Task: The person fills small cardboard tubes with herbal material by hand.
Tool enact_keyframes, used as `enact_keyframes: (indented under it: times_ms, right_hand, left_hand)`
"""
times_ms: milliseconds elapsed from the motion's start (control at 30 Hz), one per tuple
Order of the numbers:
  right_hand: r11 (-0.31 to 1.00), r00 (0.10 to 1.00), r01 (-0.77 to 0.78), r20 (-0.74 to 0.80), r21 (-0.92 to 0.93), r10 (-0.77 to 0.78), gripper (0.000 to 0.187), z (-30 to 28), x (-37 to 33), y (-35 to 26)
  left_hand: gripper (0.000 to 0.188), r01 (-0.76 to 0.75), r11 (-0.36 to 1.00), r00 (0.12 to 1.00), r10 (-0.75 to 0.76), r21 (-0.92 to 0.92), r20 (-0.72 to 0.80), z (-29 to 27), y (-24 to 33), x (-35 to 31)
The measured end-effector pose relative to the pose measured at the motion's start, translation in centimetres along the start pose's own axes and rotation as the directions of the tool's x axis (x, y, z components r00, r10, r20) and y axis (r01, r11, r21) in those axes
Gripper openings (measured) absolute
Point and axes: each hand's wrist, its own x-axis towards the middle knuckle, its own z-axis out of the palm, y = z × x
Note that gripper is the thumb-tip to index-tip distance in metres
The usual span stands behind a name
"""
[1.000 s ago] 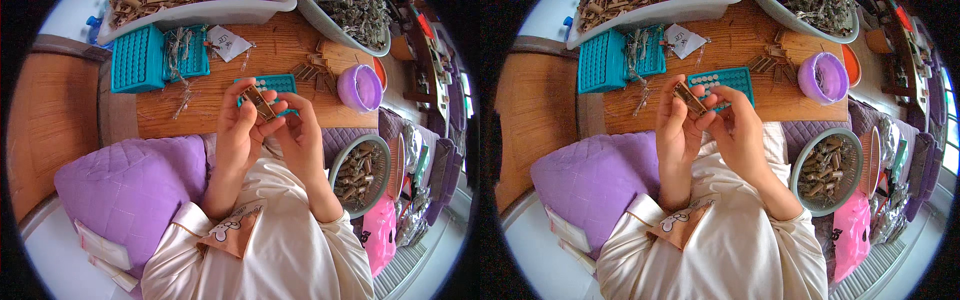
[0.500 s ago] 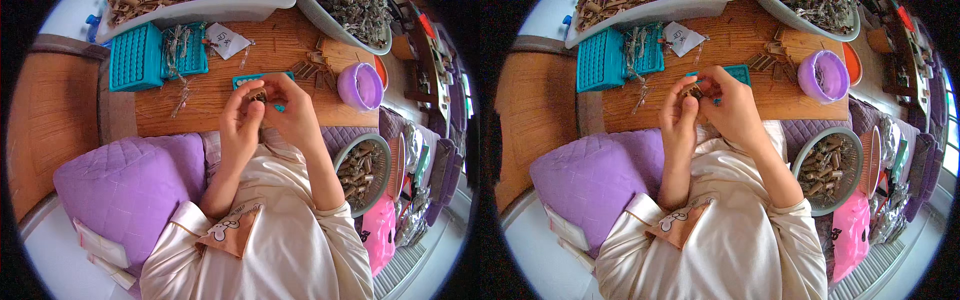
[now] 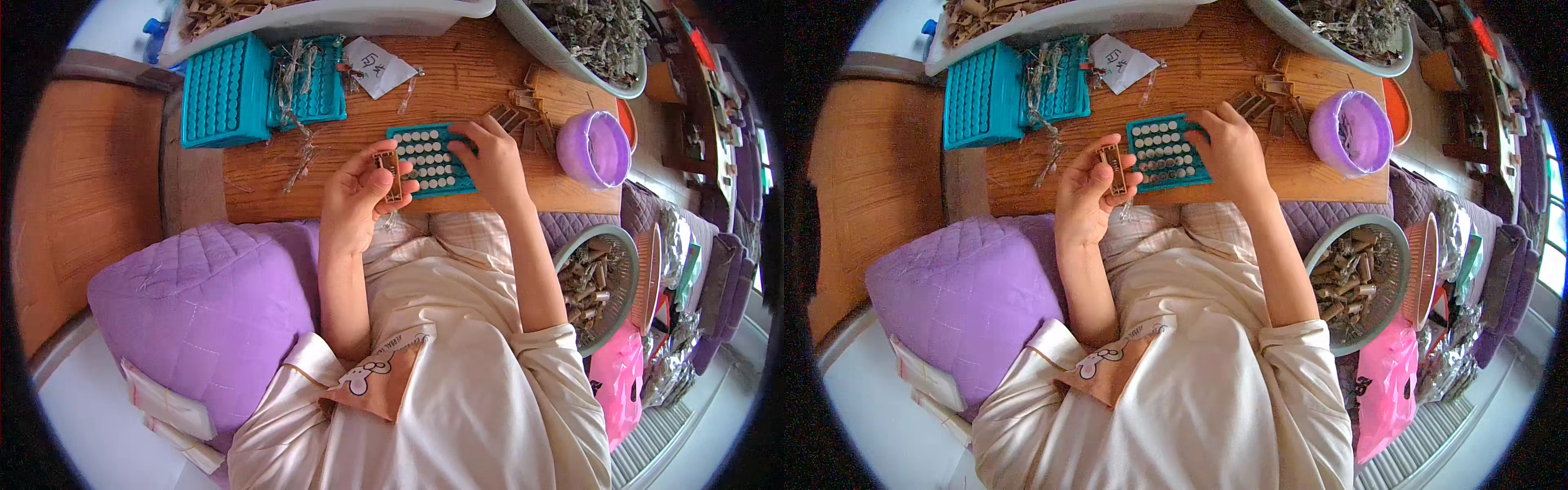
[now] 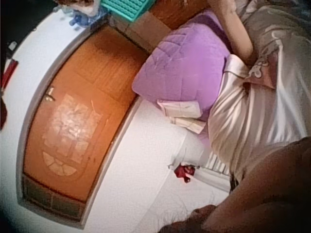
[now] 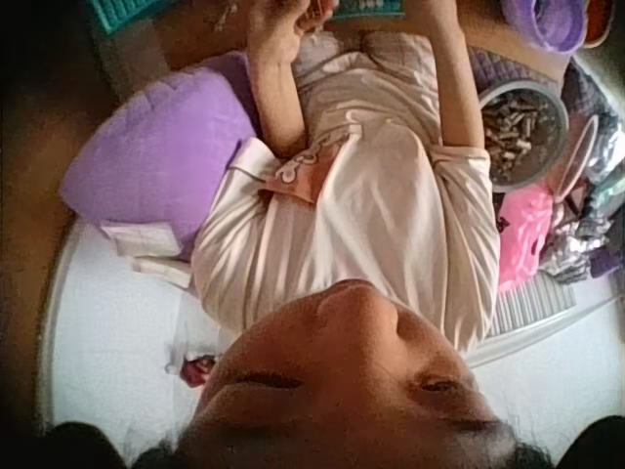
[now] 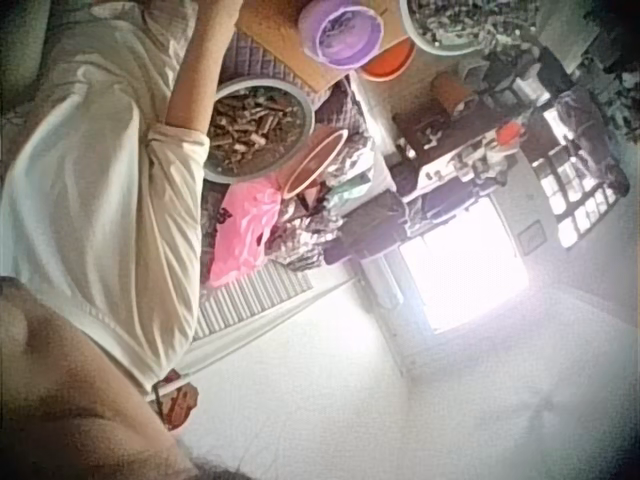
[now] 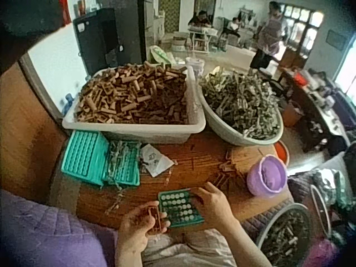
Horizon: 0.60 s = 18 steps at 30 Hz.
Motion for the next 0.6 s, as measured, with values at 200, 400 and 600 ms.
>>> enact_keyframes:
  times_ms: [200,400,600]
  right_hand:
    - [0.982,0.992,0.111,0.076,-0.154,-0.100,0.014,-0.1,-0.9,-0.2]
    - [0.992,0.986,0.103,-0.143,0.077,-0.091,0.010,-0.4,-1.2,-3.2]
    - [0.925,0.920,0.344,-0.257,0.163,-0.297,0.018,0.4,-2.2,-7.0]
  left_hand:
    - [0.039,0.054,0.999,0.998,-0.054,-0.004,0.012,0.2,0.1,0.1]
    - [0.037,0.056,0.998,0.997,-0.057,0.042,0.046,0.3,0.2,-0.1]
    - [0.029,0.034,0.999,0.999,-0.034,-0.001,0.032,1.5,0.3,-0.8]
